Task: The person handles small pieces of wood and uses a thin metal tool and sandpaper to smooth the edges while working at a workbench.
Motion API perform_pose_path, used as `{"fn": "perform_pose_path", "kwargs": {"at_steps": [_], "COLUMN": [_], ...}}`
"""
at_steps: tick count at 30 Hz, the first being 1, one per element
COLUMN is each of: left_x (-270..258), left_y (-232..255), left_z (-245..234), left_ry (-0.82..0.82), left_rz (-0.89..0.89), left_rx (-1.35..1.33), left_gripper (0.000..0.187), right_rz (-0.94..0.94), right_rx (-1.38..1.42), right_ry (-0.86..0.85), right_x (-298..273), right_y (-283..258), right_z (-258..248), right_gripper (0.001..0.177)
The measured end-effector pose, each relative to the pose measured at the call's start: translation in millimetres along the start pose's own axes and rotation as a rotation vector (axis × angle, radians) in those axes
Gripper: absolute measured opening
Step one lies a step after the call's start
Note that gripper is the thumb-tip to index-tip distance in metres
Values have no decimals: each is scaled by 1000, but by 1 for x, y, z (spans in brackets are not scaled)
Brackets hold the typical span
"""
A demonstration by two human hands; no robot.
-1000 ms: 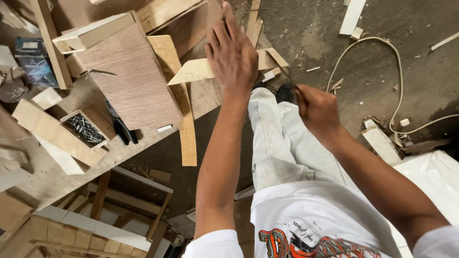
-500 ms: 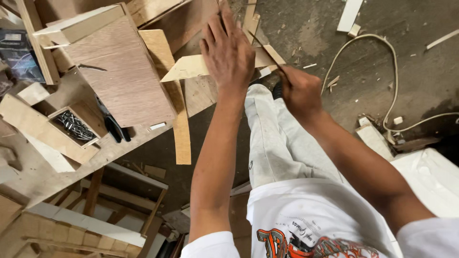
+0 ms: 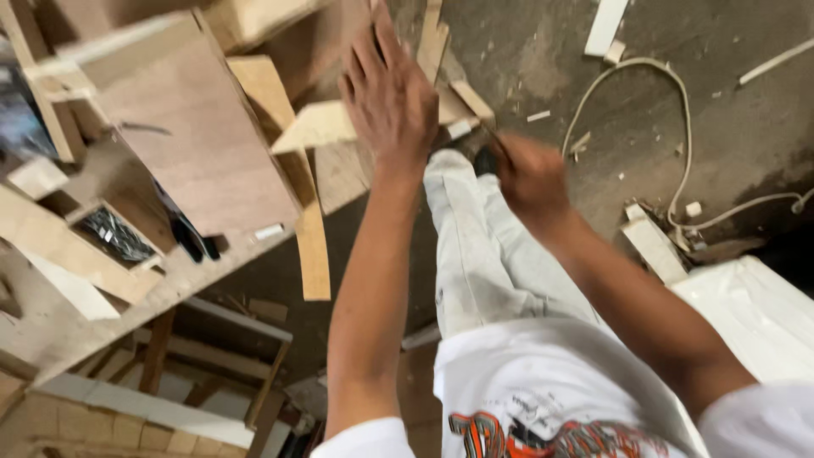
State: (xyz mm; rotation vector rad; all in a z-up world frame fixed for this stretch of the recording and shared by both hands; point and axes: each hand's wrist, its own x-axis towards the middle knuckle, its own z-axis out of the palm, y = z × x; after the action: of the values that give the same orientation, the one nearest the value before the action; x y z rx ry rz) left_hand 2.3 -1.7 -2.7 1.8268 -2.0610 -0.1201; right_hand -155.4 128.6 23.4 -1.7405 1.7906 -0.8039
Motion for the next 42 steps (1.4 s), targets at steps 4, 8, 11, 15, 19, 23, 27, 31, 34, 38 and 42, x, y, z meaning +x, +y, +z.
{"fn": "perform_pose_path", "kwargs": {"at_steps": [4,8,11,15,19,23,27,31,34,38,42], "left_x": [-5,-4,-1,-8,-1,2,-1,1,3,0,-5], "left_y": [0,1,-1,-1,0,1,3,3,2,-1,-4], "left_z": [-2,-2,-3,-1,1,-1,-1,-5,-5,-6,5], "left_ry": [-23,26,-8,43,-38,-136,62,-14,-19,-49,99], "left_rz": [-30,3,-8,-11,-35,-74,44,34,31,29,7], "left_rx": [35,66,48,21,63,62,150,123,138,73,19], "left_gripper": [46,42,40,39,38,46,56,65,65,64,52], "right_rz": [40,-14,-23,14,21,-54,33,-80,-70,33,249], "right_rx": [24,-7,25,-63,-18,-12,-8,-22,1,-12,38], "right_ry": [7,32,38,6,-36,2,-21,21,-8,-100,-277], "right_x": [-19,6,-12,-7,6,-13,16,3,-4,30,30], "right_y": [-2,8,4,9,6,2,7,11,7,6,-12], "right_z": [-10,9,-2,2,8,-13,19,-5,-11,4,-16], "right_gripper": [11,12,14,12,16,12,14,14,18,28,33]}}
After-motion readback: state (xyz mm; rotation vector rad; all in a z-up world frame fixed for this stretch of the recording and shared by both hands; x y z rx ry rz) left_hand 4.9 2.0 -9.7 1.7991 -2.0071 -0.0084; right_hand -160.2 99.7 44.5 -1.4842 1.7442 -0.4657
